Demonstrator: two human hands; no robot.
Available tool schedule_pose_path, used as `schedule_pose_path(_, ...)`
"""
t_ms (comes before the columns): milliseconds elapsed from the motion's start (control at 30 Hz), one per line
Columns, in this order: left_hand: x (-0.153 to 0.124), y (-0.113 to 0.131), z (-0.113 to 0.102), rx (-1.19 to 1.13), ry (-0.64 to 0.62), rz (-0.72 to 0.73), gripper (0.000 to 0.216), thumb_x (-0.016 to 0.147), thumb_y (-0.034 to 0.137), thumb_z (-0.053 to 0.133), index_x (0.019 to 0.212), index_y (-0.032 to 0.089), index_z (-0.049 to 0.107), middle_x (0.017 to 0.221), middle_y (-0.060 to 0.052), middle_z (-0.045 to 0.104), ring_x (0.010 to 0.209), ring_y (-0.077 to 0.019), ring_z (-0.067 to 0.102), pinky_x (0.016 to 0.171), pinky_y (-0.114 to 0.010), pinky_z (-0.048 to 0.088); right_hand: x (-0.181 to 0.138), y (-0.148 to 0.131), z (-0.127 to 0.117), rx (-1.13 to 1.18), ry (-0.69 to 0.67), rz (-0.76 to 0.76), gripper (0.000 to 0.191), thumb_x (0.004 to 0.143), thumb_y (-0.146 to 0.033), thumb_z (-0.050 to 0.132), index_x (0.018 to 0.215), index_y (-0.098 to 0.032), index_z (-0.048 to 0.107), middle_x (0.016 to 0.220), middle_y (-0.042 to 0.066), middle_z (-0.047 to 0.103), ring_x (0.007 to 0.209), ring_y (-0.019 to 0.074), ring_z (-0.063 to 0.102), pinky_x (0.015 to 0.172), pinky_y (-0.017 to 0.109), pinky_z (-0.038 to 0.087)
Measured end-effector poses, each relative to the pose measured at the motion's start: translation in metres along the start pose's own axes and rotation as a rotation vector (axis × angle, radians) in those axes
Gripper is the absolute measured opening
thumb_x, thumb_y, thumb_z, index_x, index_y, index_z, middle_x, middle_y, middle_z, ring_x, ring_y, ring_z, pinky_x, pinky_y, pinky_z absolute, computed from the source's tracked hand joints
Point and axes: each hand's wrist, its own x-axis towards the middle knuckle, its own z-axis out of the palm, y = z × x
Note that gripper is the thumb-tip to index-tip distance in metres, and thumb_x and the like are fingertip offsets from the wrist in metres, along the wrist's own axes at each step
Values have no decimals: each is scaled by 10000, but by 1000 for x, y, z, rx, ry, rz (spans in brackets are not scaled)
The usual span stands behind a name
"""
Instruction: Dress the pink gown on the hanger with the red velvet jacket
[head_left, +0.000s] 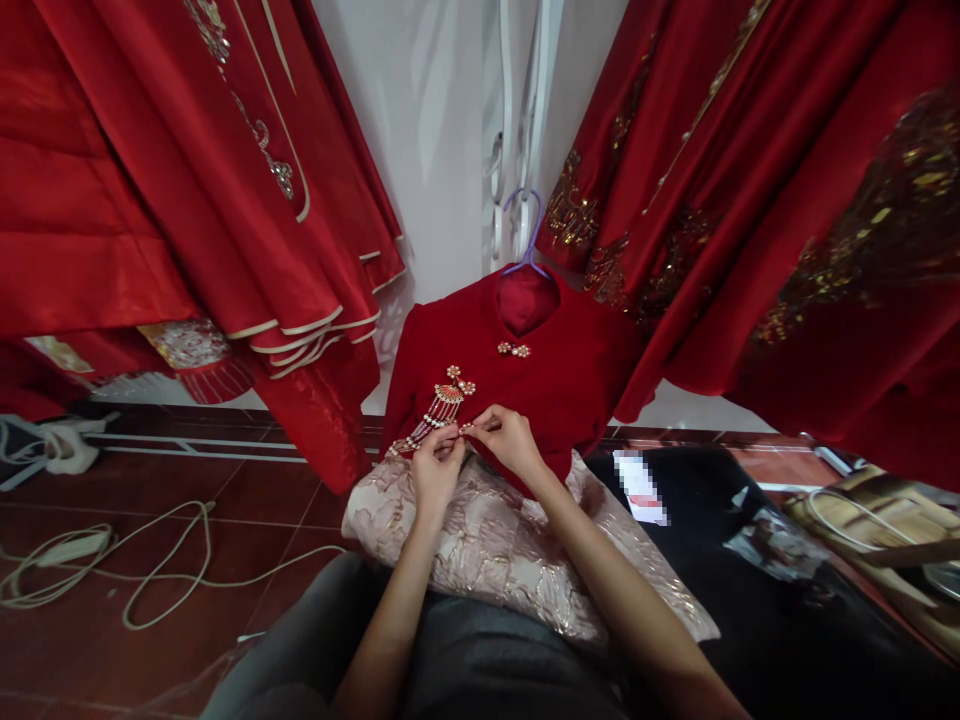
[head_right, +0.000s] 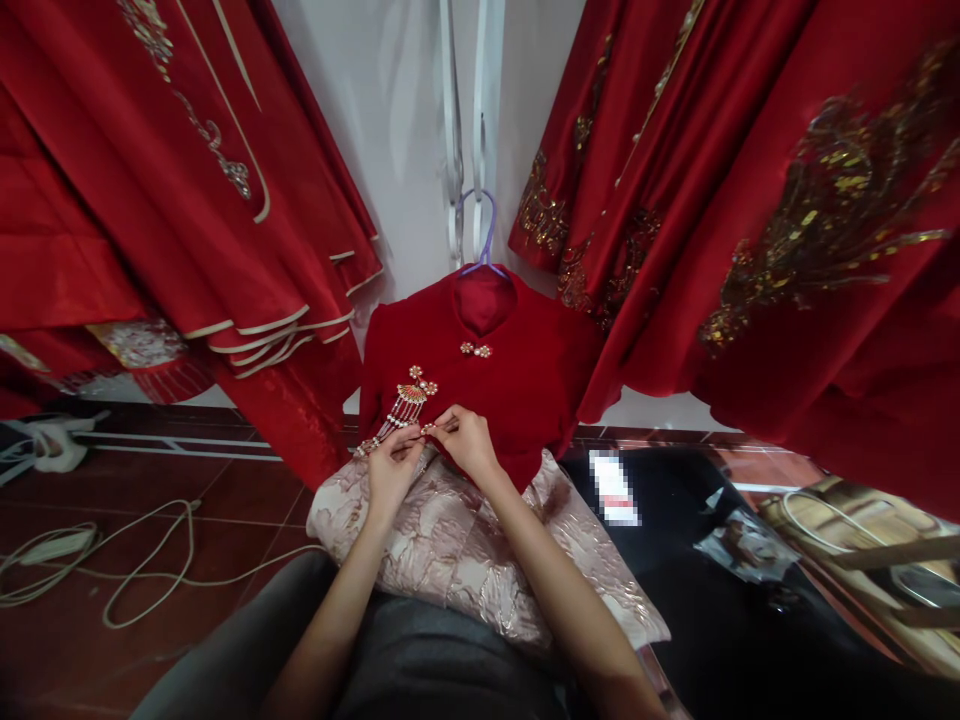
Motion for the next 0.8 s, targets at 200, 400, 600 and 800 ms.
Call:
schedule_pose_path(200, 7, 1, -1, 74, 8, 31, 199, 744, 248, 657, 910, 142, 685, 861, -76, 728, 767, -169, 691, 781, -320, 558, 0, 1, 3, -7, 14, -14, 94, 723, -275, 682, 717, -200, 625, 751, 12, 724, 715, 162, 692, 692, 267, 534)
schedule_pose_path(400, 11, 1, -2, 49, -12, -13, 181, 712, 129, 637, 884, 132, 694, 835, -84, 737, 751, -172, 702, 757, -319, 568, 0, 3, 5, -11, 26, -52, 89, 748, -274, 652, 721, -205, 603, 746, 14, 711, 710, 161, 685, 692, 267, 533)
schedule_pose_path(600, 21, 2, -8, 134, -85, 25, 146, 718, 144, 642, 845, 129, 711, 830, -95, 742, 738, -186, 701, 763, -343, 562, -2, 3, 8, 23, 45, -53, 93, 754, -276, 644, 719, -206, 593, 742, 15, 695, 691, 158, 678, 681, 268, 550)
schedule_pose_path(800, 27, 6, -14, 284, -129, 85, 146, 739, 194, 633, 846, 158, 724, 833, -82, 745, 726, -199, 698, 720, -343, 561, -4, 9, 18, -6, 123, -56, 68, 776, -258, 611, 743, -211, 575, 742, 9, 672, 683, 148, 661, 665, 254, 543)
